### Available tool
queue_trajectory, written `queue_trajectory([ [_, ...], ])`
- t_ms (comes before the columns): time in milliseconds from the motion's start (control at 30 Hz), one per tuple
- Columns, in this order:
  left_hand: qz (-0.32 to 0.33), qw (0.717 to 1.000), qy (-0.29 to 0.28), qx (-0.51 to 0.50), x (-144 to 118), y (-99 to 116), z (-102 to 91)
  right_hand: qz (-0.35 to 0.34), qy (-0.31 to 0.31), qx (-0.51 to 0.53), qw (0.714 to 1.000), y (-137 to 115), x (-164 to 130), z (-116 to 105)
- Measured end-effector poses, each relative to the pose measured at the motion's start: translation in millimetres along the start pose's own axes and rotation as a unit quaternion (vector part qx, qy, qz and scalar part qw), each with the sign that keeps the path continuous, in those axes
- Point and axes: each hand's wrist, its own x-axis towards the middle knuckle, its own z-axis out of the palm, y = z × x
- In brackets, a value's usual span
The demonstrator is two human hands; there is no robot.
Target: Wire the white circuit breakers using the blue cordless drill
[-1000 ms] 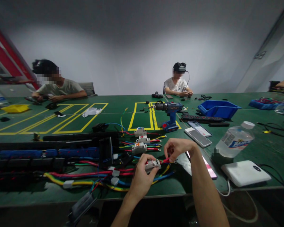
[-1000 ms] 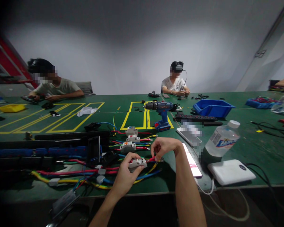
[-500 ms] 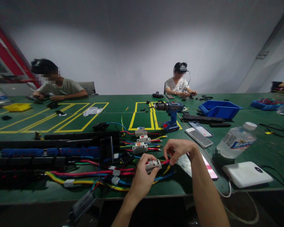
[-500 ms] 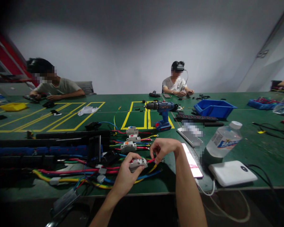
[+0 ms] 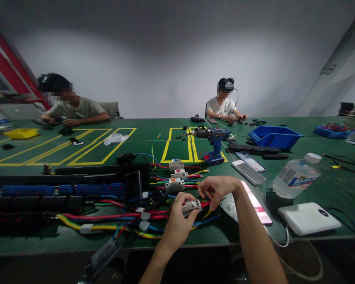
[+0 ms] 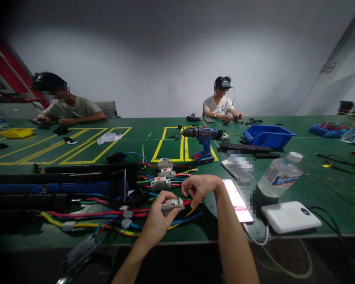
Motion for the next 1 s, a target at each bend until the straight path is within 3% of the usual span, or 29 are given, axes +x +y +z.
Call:
queue_trajectory([
  [600, 0.041, 0.999, -0.006, 0.033, -1.1, -1.3, 1.4, 0.062, -0.021, 0.003, 0.998, 1.1, 12.0, 7.7],
  [867, 0.059, 0.996, -0.011, 0.072, -3.4, -0.6, 1.9, 0.015, 0.014, 0.046, 0.999, 13.2, 5.7, 8.0],
  [1000, 0.062, 0.994, -0.02, 0.09, -3.4, -0.3, 1.3, 0.006, 0.041, -0.006, 0.999, 14.5, 3.7, 4.6],
])
